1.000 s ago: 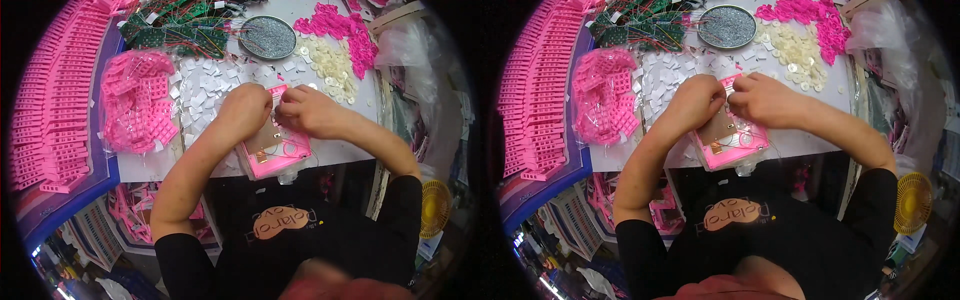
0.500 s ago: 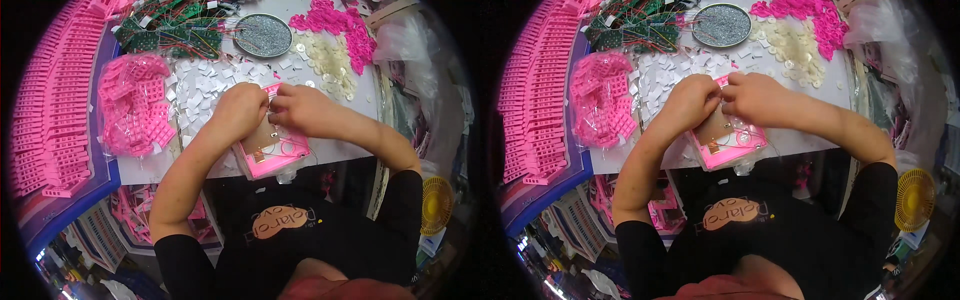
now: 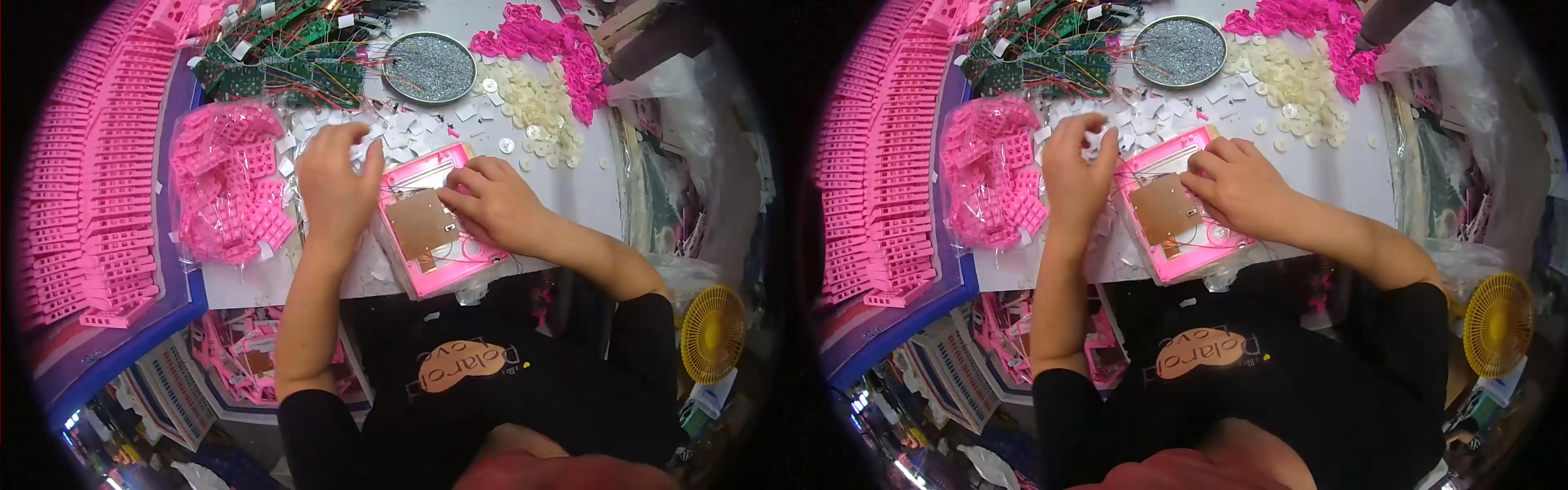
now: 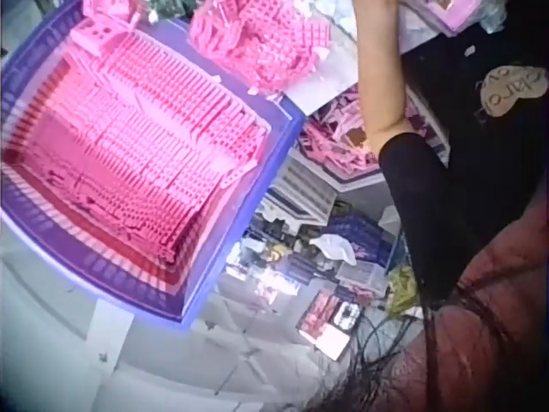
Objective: The user is assembling a pink plastic toy bank, installing an electronic board and wiring, and applying hot glue.
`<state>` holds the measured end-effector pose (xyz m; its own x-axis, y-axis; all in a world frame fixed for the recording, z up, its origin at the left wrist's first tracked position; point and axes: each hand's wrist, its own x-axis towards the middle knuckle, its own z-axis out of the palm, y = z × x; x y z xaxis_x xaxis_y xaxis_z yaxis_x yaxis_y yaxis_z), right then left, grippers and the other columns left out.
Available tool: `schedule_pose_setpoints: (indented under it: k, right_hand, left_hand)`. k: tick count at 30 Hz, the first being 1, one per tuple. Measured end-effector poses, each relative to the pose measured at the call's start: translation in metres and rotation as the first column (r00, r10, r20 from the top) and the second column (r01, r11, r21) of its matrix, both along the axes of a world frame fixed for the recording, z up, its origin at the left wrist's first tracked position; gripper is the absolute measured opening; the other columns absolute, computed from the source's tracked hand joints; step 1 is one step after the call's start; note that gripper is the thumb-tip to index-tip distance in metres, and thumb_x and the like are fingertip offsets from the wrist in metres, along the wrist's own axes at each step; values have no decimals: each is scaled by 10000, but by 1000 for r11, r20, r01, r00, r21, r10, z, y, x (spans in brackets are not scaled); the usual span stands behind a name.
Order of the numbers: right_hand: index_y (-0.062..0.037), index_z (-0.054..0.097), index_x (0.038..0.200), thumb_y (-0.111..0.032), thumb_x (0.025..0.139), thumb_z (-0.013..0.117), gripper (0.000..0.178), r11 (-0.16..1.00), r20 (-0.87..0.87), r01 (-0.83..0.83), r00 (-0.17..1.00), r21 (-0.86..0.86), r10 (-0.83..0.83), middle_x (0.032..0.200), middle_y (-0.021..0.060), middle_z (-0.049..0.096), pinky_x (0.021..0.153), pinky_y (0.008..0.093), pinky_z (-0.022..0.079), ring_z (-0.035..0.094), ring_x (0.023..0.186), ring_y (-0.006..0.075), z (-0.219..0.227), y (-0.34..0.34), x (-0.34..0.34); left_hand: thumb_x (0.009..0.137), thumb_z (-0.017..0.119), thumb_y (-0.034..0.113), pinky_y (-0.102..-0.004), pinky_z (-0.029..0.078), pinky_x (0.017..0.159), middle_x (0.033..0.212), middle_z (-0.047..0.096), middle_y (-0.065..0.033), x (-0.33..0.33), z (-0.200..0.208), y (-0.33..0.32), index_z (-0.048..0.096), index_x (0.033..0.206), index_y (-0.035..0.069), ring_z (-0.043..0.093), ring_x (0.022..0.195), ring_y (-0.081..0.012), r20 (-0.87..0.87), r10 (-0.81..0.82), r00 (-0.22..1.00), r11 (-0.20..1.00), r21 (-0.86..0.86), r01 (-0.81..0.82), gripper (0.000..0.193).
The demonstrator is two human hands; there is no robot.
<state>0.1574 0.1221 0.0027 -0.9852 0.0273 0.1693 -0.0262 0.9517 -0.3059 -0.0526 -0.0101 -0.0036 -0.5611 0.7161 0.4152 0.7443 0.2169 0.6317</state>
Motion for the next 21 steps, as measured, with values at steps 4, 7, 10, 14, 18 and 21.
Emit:
schedule_pose_setpoints:
  k: [4, 7, 10, 14, 18, 21]
  right_hand:
    - [-80, 697, 1050, -122, 793, 708, 261, 991, 69, -72, 994, -112, 80, 1022, 60, 639, 863, 408, 486, 583, 1037, 292, 12, 17, -15]
    - [-66, 711, 1011, -131, 829, 699, 194, 971, -120, 42, 990, -236, -72, 988, 77, 656, 824, 399, 500, 612, 974, 298, 18, 15, -38]
    - [-28, 696, 976, -192, 903, 715, 181, 817, -30, 113, 987, -566, -158, 800, 81, 677, 617, 322, 496, 640, 689, 179, 19, 3, -60]
    - [-27, 680, 867, -257, 911, 693, 234, 723, 57, 131, 990, -678, -126, 711, 107, 660, 586, 366, 477, 620, 651, 260, 16, 5, -64]
    - [-54, 670, 806, -322, 903, 677, 285, 864, -88, 113, 980, -490, -178, 736, 129, 645, 627, 428, 495, 632, 700, 346, 11, 7, -54]
    - [-70, 684, 926, -292, 895, 686, 224, 932, -192, 92, 967, -351, -168, 845, 105, 660, 684, 431, 514, 643, 798, 323, 3, 2, -41]
  left_hand:
    - [810, 747, 199, -474, 364, 869, 925, 706, -67, 8, -10, -10, 723, 864, 104, 627, 916, -269, 98, -46, 994, 950, -303, 74, 112]
    - [811, 740, 178, -452, 375, 861, 909, 709, -52, 17, -2, -13, 729, 879, 110, 626, 922, -263, -63, -46, 997, 994, -97, 40, 96]
    - [801, 733, 93, -410, 471, 764, 884, 699, -62, 25, -11, -19, 687, 962, 89, 644, 846, -269, 10, -139, 990, 990, 32, 139, 167]
    - [799, 749, 53, -368, 513, 636, 835, 683, -90, 39, -8, -23, 582, 1158, 61, 651, 711, -245, 210, -144, 967, 987, 107, 124, 396]
    - [839, 743, 80, -336, 493, 589, 788, 671, -96, 37, 2, -23, 660, 1014, 27, 626, 626, -209, 419, -129, 899, 988, -23, 153, 201]
    - [846, 733, 85, -348, 484, 617, 798, 668, -105, 43, 5, -21, 700, 886, 20, 621, 658, -240, 424, -99, 900, 989, -59, 136, 83]
